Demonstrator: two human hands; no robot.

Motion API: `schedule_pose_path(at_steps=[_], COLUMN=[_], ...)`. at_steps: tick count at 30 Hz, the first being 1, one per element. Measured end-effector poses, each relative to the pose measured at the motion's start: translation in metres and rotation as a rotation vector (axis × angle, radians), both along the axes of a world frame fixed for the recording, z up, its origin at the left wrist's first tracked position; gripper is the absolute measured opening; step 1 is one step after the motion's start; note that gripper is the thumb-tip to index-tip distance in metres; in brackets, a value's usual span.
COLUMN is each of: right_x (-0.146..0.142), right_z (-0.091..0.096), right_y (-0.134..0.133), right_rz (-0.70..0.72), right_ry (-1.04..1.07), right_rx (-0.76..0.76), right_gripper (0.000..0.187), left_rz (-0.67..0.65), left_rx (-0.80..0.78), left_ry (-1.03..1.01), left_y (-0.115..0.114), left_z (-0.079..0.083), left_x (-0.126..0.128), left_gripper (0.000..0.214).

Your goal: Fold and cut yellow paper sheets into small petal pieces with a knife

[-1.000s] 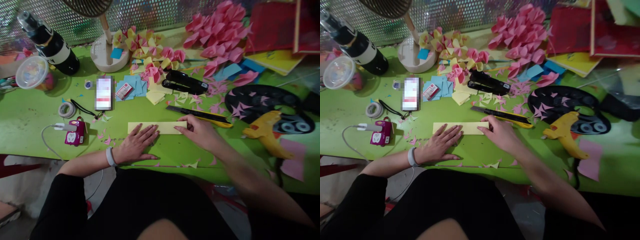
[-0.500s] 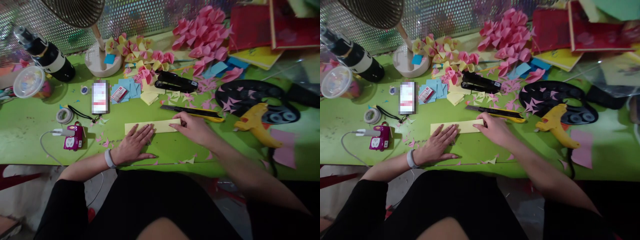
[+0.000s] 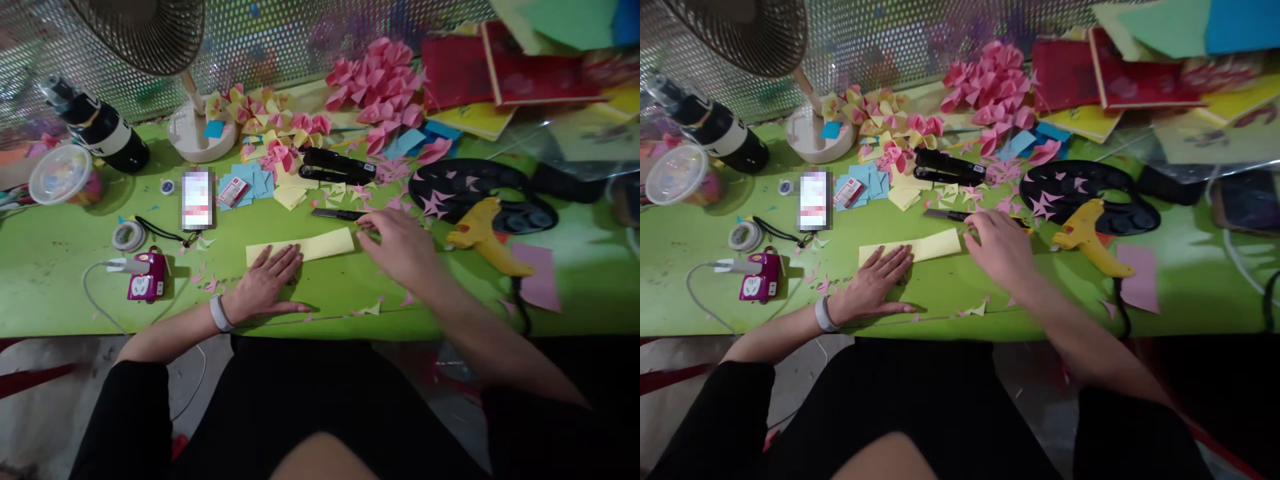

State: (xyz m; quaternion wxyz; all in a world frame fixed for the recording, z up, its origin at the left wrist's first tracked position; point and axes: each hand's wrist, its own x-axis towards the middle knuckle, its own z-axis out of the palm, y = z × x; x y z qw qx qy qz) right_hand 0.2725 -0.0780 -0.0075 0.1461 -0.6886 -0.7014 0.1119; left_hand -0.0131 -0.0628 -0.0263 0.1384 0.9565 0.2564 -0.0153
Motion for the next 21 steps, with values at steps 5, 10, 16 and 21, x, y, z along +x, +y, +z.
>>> schedule_pose_path(at_steps=[5, 10, 16, 21], right_x=[-0.043, -0.059, -0.037, -0.012], right_z=[-0.01, -0.05, -0.053, -0.048], right_y=[-0.02, -0.029, -0.046, -0.06], right_rz=[0.568, 0.681, 0.61, 0.512], right_ry=[-0.119, -0.183, -0.281, -0.314], right_rx=[0.176, 0.087, 0.069, 0.059], right_gripper=[0.07, 0.106, 0.105, 0.1], left_rz=[0.007, -0.006, -0.026, 0.002], left_rx=[-0.029, -0.032, -0.042, -0.018], left_ry=[-0.009, -0.008, -0.012, 0.029], left_y=[0.001, 0.001, 0.004, 0.007], left_z=[0.002, 0.001, 0.0, 0.011], left_x=[0.0, 0.0, -0.003, -0.032], left_gripper=[0.111, 0.113, 0.112, 0.106])
